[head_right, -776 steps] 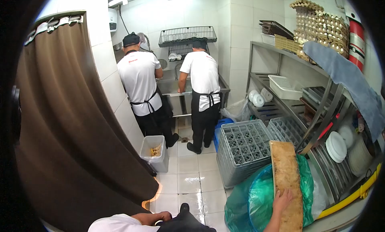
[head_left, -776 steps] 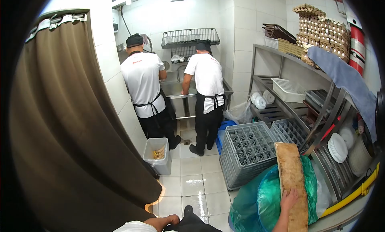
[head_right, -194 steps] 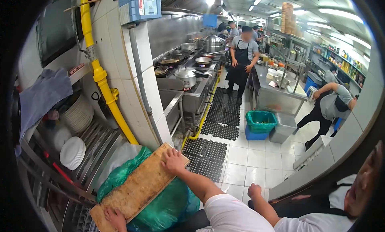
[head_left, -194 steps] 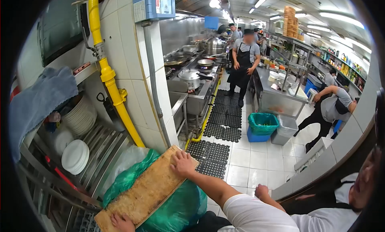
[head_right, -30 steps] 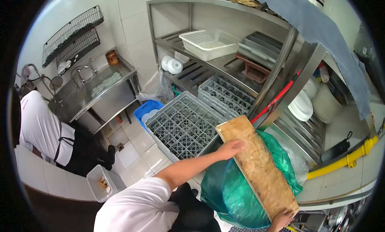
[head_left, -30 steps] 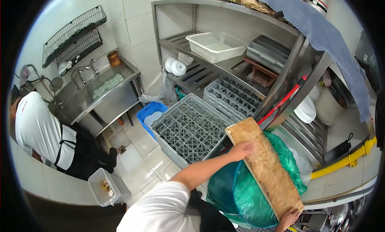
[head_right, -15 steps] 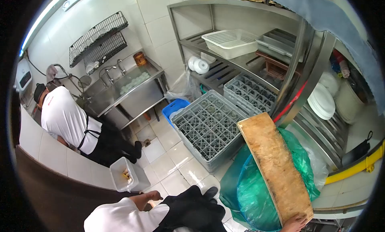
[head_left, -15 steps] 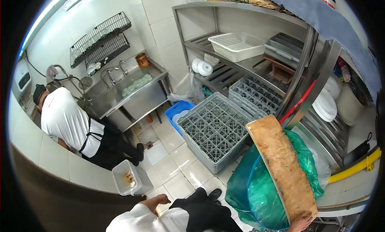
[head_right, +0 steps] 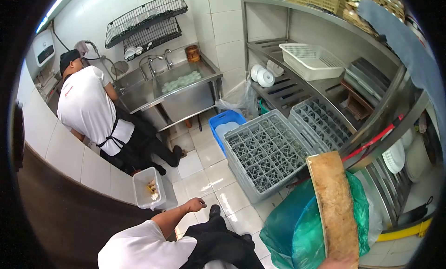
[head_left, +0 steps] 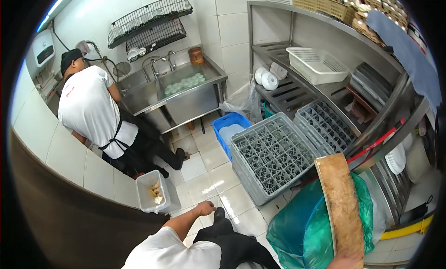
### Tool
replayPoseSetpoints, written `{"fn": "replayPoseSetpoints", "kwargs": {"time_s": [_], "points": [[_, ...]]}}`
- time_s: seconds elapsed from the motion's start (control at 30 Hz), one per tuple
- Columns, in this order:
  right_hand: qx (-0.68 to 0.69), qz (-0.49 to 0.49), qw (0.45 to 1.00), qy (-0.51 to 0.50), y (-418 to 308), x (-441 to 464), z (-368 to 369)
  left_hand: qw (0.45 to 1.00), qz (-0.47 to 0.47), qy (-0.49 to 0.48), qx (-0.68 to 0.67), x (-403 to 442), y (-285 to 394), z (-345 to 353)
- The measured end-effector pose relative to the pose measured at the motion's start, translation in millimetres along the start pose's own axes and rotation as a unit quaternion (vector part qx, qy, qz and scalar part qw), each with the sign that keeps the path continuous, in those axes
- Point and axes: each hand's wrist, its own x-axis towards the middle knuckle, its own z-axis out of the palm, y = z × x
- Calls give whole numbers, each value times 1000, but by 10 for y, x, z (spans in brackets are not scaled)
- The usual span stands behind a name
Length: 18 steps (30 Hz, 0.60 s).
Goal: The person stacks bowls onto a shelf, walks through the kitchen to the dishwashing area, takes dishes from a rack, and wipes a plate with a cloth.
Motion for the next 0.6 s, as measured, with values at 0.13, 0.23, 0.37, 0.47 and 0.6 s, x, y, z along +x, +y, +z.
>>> {"fn": "replayPoseSetpoints", "kwargs": {"time_s": [0.13, 0.23, 0.37, 0.47, 0.6], "points": [[193, -206, 937, 204, -1996, -579, -15, 1000, 9, -10, -19, 115, -186, -157], [268, -321, 908, 40, -3084, -1103, -247, 998, -27, -17, -54, 150, -680, -148], [288, -340, 890, -92, -3711, -1499, 68, 997, -58, -51, 19, 97, -1529, -198], [317, -288, 884, -185, -3746, -1621, 418, 974, -16, -158, 164, 112, -2382, -201], [295, -218, 907, -209, -3587, -1786, 733, 943, -290, -159, -39, 122, -2431, -642]]}}
